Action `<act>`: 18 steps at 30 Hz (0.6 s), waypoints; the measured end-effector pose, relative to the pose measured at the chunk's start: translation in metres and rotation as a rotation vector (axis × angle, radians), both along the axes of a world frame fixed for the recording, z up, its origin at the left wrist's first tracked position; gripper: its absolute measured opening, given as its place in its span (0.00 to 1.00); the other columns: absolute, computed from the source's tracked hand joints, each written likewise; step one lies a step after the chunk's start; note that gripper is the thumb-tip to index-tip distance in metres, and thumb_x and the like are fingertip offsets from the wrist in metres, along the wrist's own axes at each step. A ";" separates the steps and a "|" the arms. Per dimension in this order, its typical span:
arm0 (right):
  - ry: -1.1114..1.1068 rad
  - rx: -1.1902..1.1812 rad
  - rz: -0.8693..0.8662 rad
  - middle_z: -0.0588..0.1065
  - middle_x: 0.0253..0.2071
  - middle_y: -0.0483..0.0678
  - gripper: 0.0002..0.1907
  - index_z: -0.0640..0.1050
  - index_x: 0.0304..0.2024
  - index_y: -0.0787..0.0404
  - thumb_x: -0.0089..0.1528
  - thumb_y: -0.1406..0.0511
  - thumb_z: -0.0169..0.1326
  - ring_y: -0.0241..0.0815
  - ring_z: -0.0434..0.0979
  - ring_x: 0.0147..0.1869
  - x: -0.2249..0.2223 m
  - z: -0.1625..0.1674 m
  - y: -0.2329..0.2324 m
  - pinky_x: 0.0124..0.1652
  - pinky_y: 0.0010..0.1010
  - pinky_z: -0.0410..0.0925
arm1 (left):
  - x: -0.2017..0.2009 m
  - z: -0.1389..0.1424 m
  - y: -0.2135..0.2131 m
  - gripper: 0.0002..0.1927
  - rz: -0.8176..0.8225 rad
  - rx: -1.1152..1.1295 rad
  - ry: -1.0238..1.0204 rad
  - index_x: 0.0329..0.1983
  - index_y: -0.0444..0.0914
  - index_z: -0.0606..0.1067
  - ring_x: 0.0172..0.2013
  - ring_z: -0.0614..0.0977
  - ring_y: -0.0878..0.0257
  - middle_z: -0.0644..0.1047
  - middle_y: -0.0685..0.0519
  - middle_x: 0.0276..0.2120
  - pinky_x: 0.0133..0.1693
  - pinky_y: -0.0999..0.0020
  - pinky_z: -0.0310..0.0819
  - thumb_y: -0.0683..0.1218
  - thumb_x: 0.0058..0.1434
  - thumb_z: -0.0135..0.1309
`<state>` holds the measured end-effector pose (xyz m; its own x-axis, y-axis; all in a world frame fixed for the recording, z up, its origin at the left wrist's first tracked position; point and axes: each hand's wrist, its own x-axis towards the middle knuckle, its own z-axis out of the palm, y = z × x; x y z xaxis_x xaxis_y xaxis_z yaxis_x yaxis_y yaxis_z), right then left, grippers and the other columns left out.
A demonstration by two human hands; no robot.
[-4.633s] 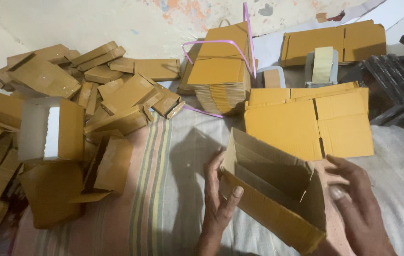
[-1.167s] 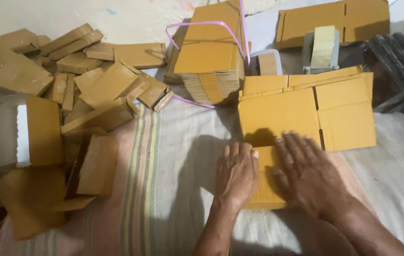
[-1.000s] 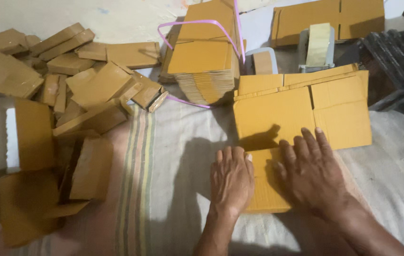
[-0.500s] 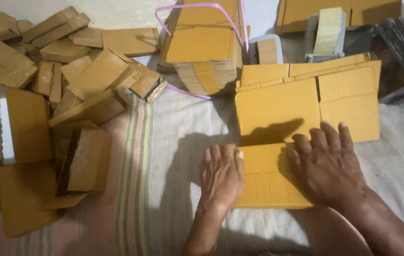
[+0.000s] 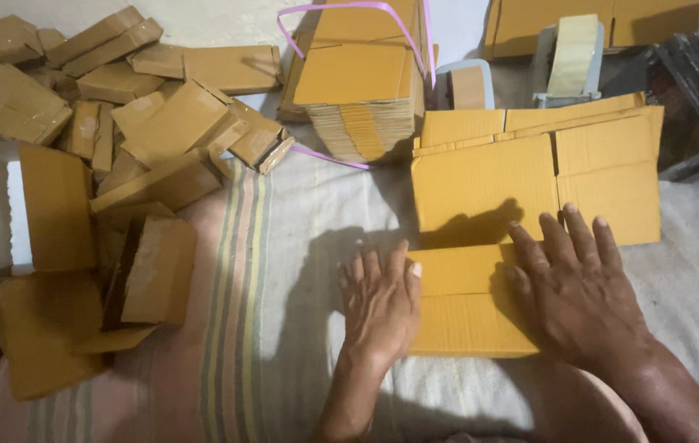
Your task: The person repeatedly folds flat cardboard sheets into small rectangular boxes by hand. They fold the side flaps, tuck the ends, and press the seams to form each box, then set it aside. The process is repeated continuously throughout the clip.
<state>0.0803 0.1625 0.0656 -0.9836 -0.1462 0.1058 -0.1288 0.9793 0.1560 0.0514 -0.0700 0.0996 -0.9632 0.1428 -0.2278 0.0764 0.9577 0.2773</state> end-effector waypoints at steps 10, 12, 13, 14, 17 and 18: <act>0.163 -0.287 0.368 0.49 0.75 0.57 0.38 0.52 0.72 0.62 0.68 0.45 0.24 0.56 0.40 0.79 0.006 -0.013 -0.035 0.73 0.53 0.36 | 0.018 -0.023 0.012 0.34 -0.320 0.054 0.242 0.79 0.46 0.50 0.76 0.40 0.43 0.41 0.44 0.79 0.69 0.33 0.27 0.60 0.72 0.29; 0.107 -0.315 0.354 0.49 0.76 0.56 0.41 0.53 0.73 0.59 0.66 0.41 0.29 0.56 0.39 0.80 0.013 -0.011 -0.020 0.72 0.55 0.37 | 0.022 -0.025 -0.011 0.36 -0.359 0.134 0.214 0.78 0.48 0.52 0.77 0.40 0.42 0.41 0.44 0.79 0.69 0.36 0.31 0.64 0.70 0.35; 0.089 -0.347 0.343 0.49 0.76 0.55 0.43 0.54 0.73 0.56 0.63 0.39 0.32 0.57 0.38 0.80 0.017 -0.009 -0.011 0.71 0.57 0.38 | 0.027 -0.028 -0.025 0.39 -0.387 0.177 0.238 0.78 0.47 0.54 0.77 0.41 0.41 0.41 0.43 0.79 0.70 0.37 0.34 0.66 0.67 0.42; 0.070 -0.379 0.328 0.49 0.77 0.55 0.46 0.55 0.73 0.54 0.61 0.36 0.36 0.58 0.38 0.81 0.020 -0.009 -0.003 0.70 0.59 0.38 | 0.032 -0.032 -0.037 0.42 -0.417 0.221 0.260 0.77 0.46 0.56 0.77 0.42 0.41 0.41 0.42 0.79 0.71 0.39 0.37 0.68 0.65 0.48; 0.125 -0.535 0.494 0.50 0.80 0.53 0.48 0.60 0.75 0.52 0.60 0.36 0.47 0.56 0.38 0.82 0.027 -0.010 0.020 0.68 0.51 0.51 | 0.031 -0.053 -0.060 0.50 -0.480 0.563 0.331 0.74 0.46 0.63 0.78 0.46 0.38 0.43 0.36 0.79 0.73 0.38 0.44 0.64 0.50 0.68; 0.044 -0.703 0.432 0.51 0.80 0.51 0.47 0.64 0.71 0.50 0.55 0.38 0.51 0.55 0.37 0.83 0.028 -0.013 0.022 0.69 0.55 0.48 | 0.026 -0.062 -0.063 0.51 -0.520 0.650 0.368 0.75 0.45 0.63 0.77 0.52 0.41 0.52 0.42 0.77 0.75 0.37 0.41 0.61 0.49 0.70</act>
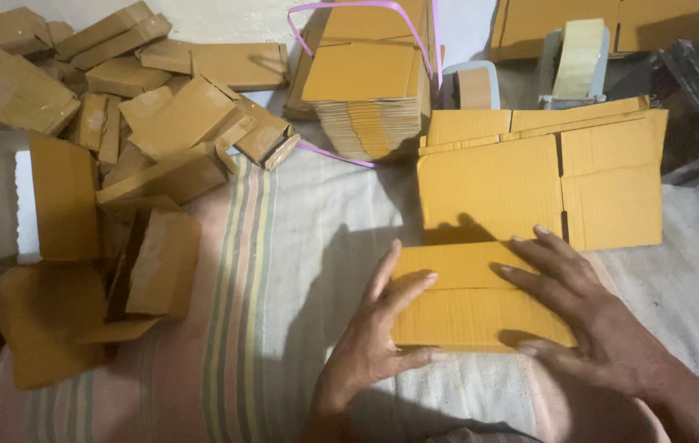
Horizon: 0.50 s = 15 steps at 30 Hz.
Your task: The person repeatedly folds flat cardboard sheets into small rectangular boxes by hand. They fold the side flaps, tuck the ends, and press the seams to form each box, then set it aside. The process is repeated continuously throughout the clip.
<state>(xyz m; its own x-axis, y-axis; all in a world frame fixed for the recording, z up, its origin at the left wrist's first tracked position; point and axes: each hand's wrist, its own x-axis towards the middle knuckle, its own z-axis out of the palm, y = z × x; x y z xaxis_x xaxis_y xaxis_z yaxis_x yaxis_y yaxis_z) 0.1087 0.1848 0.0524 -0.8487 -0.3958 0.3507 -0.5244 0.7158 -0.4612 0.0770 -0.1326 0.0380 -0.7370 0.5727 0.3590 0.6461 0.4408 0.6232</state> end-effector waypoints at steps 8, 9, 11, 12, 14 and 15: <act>-0.154 -0.456 -0.071 0.54 0.77 0.57 0.43 0.70 0.63 0.55 0.48 0.46 0.62 0.59 0.41 0.85 0.001 -0.025 -0.004 0.72 0.67 0.43 | -0.020 -0.016 -0.002 0.45 0.004 0.449 -0.381 0.68 0.41 0.69 0.65 0.71 0.55 0.69 0.47 0.62 0.66 0.54 0.67 0.56 0.47 0.71; -0.161 -0.476 -0.076 0.54 0.78 0.57 0.43 0.70 0.63 0.55 0.48 0.47 0.61 0.59 0.41 0.85 0.000 -0.025 -0.005 0.73 0.67 0.43 | -0.019 -0.011 0.000 0.44 0.004 0.479 -0.384 0.67 0.40 0.69 0.65 0.71 0.56 0.69 0.47 0.62 0.66 0.56 0.66 0.55 0.47 0.71; -0.180 -0.518 -0.079 0.53 0.79 0.58 0.43 0.71 0.63 0.56 0.48 0.47 0.60 0.60 0.42 0.85 -0.001 -0.020 -0.006 0.73 0.67 0.42 | -0.017 -0.002 0.006 0.42 0.011 0.540 -0.395 0.66 0.39 0.70 0.65 0.70 0.56 0.69 0.48 0.61 0.65 0.60 0.65 0.53 0.47 0.71; -0.245 -0.581 -0.081 0.50 0.80 0.58 0.45 0.69 0.65 0.56 0.50 0.45 0.60 0.61 0.42 0.85 -0.001 -0.016 -0.006 0.70 0.68 0.48 | -0.018 0.002 0.010 0.42 0.028 0.593 -0.480 0.65 0.39 0.70 0.61 0.72 0.56 0.70 0.48 0.58 0.62 0.60 0.68 0.53 0.46 0.71; -0.377 -0.709 -0.096 0.45 0.83 0.58 0.49 0.65 0.69 0.57 0.52 0.40 0.60 0.64 0.43 0.83 -0.002 -0.006 -0.005 0.63 0.68 0.58 | -0.021 0.009 0.014 0.42 0.057 0.696 -0.657 0.62 0.39 0.70 0.55 0.75 0.57 0.73 0.49 0.52 0.56 0.60 0.75 0.53 0.44 0.72; -0.382 -0.687 -0.052 0.45 0.83 0.58 0.53 0.61 0.72 0.56 0.52 0.39 0.59 0.64 0.41 0.83 -0.001 -0.001 -0.002 0.64 0.68 0.51 | -0.023 0.012 0.013 0.40 0.062 0.727 -0.717 0.62 0.39 0.70 0.54 0.76 0.57 0.75 0.49 0.52 0.55 0.61 0.75 0.54 0.47 0.70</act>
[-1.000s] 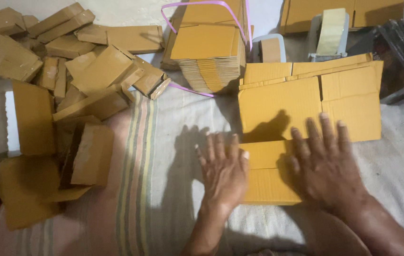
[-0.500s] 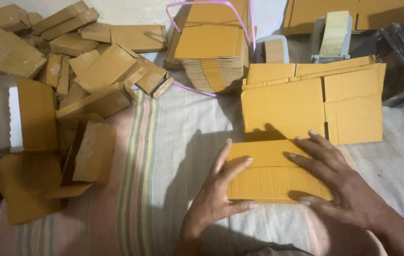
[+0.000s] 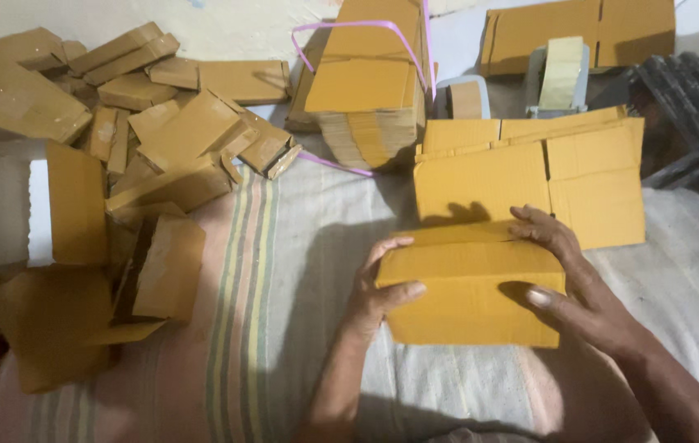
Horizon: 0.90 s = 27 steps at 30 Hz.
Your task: The person repeatedly folds flat cardboard sheets into small rectangular boxes by hand. They fold the side flaps, tuck the ends, and press the seams to form each box, then set it aside. The process is repeated continuously throughout the clip.
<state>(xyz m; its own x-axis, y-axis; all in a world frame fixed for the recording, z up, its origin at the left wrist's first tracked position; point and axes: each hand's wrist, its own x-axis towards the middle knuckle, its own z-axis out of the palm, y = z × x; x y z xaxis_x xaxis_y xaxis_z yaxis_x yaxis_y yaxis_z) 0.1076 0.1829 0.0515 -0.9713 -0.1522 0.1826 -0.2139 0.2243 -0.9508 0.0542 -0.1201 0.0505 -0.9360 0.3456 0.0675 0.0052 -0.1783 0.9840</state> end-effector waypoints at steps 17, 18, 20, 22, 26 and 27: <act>-0.746 0.139 -0.231 0.51 0.78 0.58 0.55 0.45 0.78 0.47 0.55 0.30 0.33 0.59 0.50 0.82 0.021 -0.005 0.008 0.71 0.66 0.55 | 0.006 0.003 -0.003 0.49 0.157 -0.812 -0.485 0.70 0.45 0.66 0.57 0.82 0.48 0.76 0.44 0.61 0.54 0.48 0.80 0.77 0.59 0.21; -0.733 0.094 -0.222 0.56 0.76 0.62 0.53 0.49 0.78 0.50 0.58 0.30 0.31 0.62 0.56 0.79 0.016 -0.002 0.009 0.70 0.66 0.58 | 0.006 0.006 -0.002 0.49 0.172 -0.769 -0.356 0.70 0.42 0.66 0.61 0.78 0.48 0.74 0.43 0.63 0.58 0.49 0.73 0.77 0.60 0.22; -0.707 0.007 -0.203 0.66 0.71 0.69 0.51 0.56 0.77 0.55 0.63 0.32 0.27 0.68 0.68 0.75 0.006 0.003 0.009 0.67 0.65 0.63 | 0.007 0.007 0.003 0.50 0.198 -0.676 -0.106 0.70 0.38 0.65 0.68 0.69 0.49 0.69 0.42 0.67 0.67 0.52 0.59 0.78 0.61 0.25; -0.757 0.056 -0.221 0.64 0.71 0.72 0.51 0.55 0.77 0.57 0.64 0.32 0.23 0.70 0.66 0.75 -0.007 0.005 0.006 0.68 0.67 0.61 | -0.003 -0.001 0.010 0.48 0.182 -0.656 -0.148 0.74 0.39 0.57 0.70 0.63 0.49 0.61 0.42 0.71 0.67 0.51 0.57 0.75 0.62 0.33; -0.603 0.185 -0.299 0.50 0.76 0.63 0.52 0.50 0.76 0.55 0.60 0.32 0.28 0.64 0.49 0.79 -0.018 0.004 -0.001 0.69 0.65 0.55 | -0.027 -0.033 0.023 0.49 0.142 -0.209 -0.192 0.76 0.41 0.53 0.73 0.59 0.53 0.57 0.45 0.75 0.69 0.55 0.54 0.70 0.58 0.50; -0.586 0.213 -0.307 0.50 0.77 0.62 0.51 0.51 0.76 0.54 0.60 0.32 0.27 0.63 0.47 0.81 -0.020 0.004 -0.002 0.70 0.65 0.52 | -0.033 -0.039 0.022 0.50 0.155 -0.200 -0.182 0.76 0.40 0.54 0.74 0.58 0.54 0.57 0.46 0.76 0.69 0.56 0.52 0.70 0.57 0.52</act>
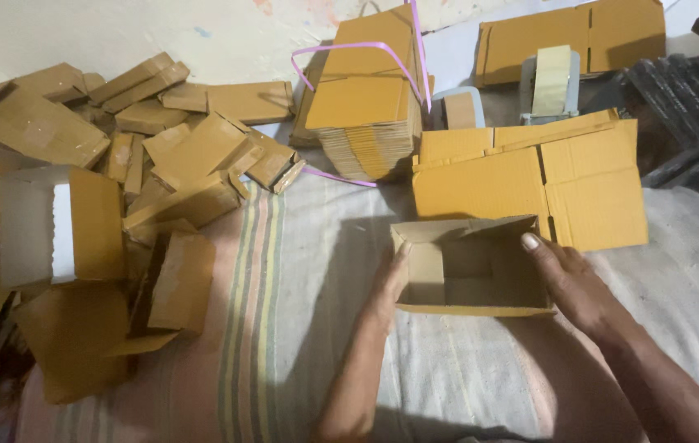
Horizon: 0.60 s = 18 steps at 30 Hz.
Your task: The person repeatedly folds flat cardboard sheets into small rectangular boxes by hand. They fold the side flaps, tuck the ends, and press the seams to form each box, then set it aside. The process is repeated continuously throughout the clip.
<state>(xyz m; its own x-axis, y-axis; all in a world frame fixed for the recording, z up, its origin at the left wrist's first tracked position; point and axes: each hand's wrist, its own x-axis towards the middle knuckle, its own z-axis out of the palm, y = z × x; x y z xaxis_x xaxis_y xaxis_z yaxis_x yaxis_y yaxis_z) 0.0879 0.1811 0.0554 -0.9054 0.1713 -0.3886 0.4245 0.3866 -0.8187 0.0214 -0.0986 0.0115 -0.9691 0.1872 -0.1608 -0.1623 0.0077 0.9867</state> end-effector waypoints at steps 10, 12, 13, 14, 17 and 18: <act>-0.002 -0.127 -0.078 0.51 0.77 0.58 0.46 0.53 0.77 0.45 0.61 0.34 0.29 0.60 0.49 0.81 0.021 0.012 -0.007 0.71 0.66 0.50 | 0.010 0.014 0.016 0.42 -0.093 -0.048 0.108 0.69 0.35 0.65 0.60 0.77 0.50 0.75 0.41 0.60 0.60 0.52 0.70 0.64 0.59 0.55; -0.045 -0.061 -0.096 0.53 0.77 0.59 0.47 0.56 0.77 0.47 0.61 0.34 0.31 0.61 0.53 0.81 0.018 0.010 -0.004 0.72 0.64 0.54 | 0.023 0.022 0.015 0.42 -0.073 -0.041 0.020 0.69 0.35 0.66 0.60 0.76 0.51 0.75 0.42 0.61 0.59 0.53 0.70 0.66 0.60 0.51; -0.036 -0.055 -0.114 0.53 0.78 0.60 0.47 0.57 0.77 0.49 0.62 0.34 0.33 0.61 0.53 0.81 0.018 0.008 -0.004 0.72 0.63 0.55 | 0.030 0.024 0.012 0.43 -0.054 -0.037 -0.042 0.69 0.35 0.68 0.61 0.76 0.52 0.75 0.42 0.62 0.60 0.54 0.68 0.69 0.60 0.47; -0.008 -0.042 -0.133 0.54 0.78 0.61 0.47 0.59 0.76 0.50 0.62 0.34 0.35 0.61 0.54 0.81 0.012 0.009 -0.001 0.72 0.62 0.57 | 0.026 0.028 0.014 0.45 -0.037 -0.026 -0.084 0.69 0.34 0.70 0.62 0.75 0.52 0.75 0.42 0.63 0.61 0.56 0.67 0.72 0.61 0.44; 0.177 -0.324 -0.070 0.49 0.79 0.59 0.49 0.50 0.76 0.53 0.61 0.34 0.34 0.57 0.46 0.82 0.013 0.012 -0.002 0.73 0.54 0.48 | 0.030 0.030 0.013 0.47 -0.063 0.053 -0.016 0.73 0.38 0.63 0.67 0.69 0.53 0.69 0.45 0.68 0.63 0.56 0.63 0.73 0.60 0.44; 0.072 -0.367 -0.121 0.49 0.79 0.56 0.49 0.50 0.76 0.51 0.61 0.33 0.31 0.55 0.46 0.82 0.017 0.013 -0.006 0.73 0.53 0.48 | 0.031 0.029 0.011 0.48 -0.067 0.074 -0.001 0.75 0.39 0.61 0.68 0.68 0.53 0.67 0.45 0.70 0.64 0.56 0.62 0.73 0.60 0.44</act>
<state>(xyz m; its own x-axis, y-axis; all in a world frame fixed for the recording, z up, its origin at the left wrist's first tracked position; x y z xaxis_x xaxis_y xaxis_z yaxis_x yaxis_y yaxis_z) 0.1046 0.1751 0.0687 -0.9141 0.1400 -0.3804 0.3859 0.0133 -0.9224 0.0523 -0.0879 0.0402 -0.9539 0.2628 -0.1451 -0.1649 -0.0547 0.9848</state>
